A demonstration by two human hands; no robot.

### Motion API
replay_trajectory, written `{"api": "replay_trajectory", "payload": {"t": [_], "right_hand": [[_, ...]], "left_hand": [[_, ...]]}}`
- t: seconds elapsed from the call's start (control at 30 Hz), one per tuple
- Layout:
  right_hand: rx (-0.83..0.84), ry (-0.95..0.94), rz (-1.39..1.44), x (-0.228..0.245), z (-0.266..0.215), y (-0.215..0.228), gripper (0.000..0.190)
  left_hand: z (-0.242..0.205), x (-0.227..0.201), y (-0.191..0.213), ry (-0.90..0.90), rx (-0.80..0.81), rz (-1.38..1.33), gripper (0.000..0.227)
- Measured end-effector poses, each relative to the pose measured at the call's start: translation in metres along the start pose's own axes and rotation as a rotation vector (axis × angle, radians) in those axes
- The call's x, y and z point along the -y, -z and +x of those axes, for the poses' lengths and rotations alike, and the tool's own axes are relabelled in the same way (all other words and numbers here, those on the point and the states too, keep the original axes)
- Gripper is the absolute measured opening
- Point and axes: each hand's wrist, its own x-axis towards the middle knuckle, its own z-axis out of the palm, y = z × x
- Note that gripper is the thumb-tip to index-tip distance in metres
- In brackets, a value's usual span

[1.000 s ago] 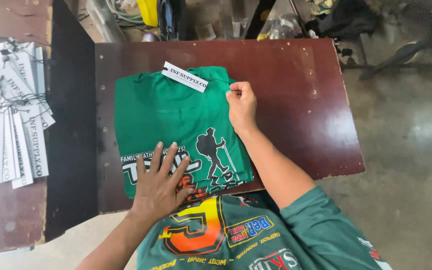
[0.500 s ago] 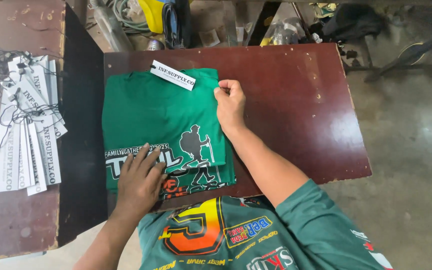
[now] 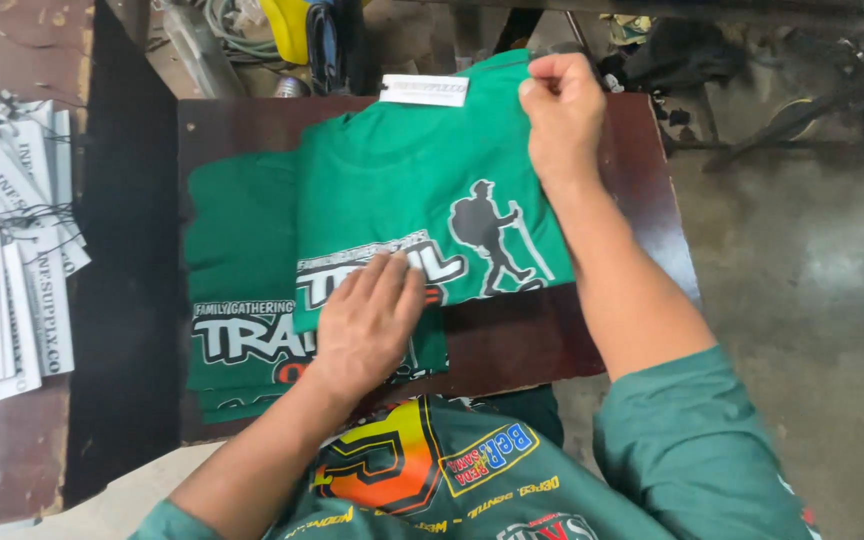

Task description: The person attaches white tags to the collars of green t-shirts laid out on a table. They pick up tags from a pile, thread them through the shirt's neck opening, and secure them before moving to the next shirt.

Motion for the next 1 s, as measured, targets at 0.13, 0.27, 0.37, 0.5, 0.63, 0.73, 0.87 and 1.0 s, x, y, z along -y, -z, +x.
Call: {"api": "replay_trajectory", "payload": {"t": [0.13, 0.27, 0.37, 0.5, 0.63, 0.73, 0.87, 1.0], "right_hand": [[0.001, 0.033, -0.125, -0.065, 0.016, 0.092, 0.015], [-0.007, -0.122, -0.206, -0.153, 0.004, 0.169, 0.015], [0.052, -0.197, -0.240, -0.203, -0.022, 0.202, 0.019], [0.195, -0.305, -0.250, -0.227, -0.041, 0.218, 0.023], [0.154, -0.255, -0.331, -0.251, -0.047, 0.208, 0.018], [0.024, 0.019, -0.681, -0.224, -0.058, 0.194, 0.015], [-0.094, 0.126, -0.814, -0.221, -0.062, 0.177, 0.017], [-0.183, 0.211, -0.775, -0.208, -0.070, 0.175, 0.015]], "left_hand": [[0.035, -0.056, -0.055, -0.146, 0.010, -0.138, 0.023], [0.039, -0.117, -0.125, -0.174, 0.072, -0.190, 0.028], [0.027, -0.156, -0.154, -0.178, -0.028, -0.260, 0.030], [0.028, -0.175, -0.150, -0.151, 0.195, -0.405, 0.041], [0.098, -0.112, -0.199, 0.106, 0.010, -0.338, 0.023], [0.157, -0.041, -0.237, 0.400, 0.391, -0.158, 0.053], [0.174, -0.001, -0.318, 0.413, 0.692, -0.171, 0.056], [0.189, 0.009, -0.320, 0.589, 0.886, -0.342, 0.021]]}}
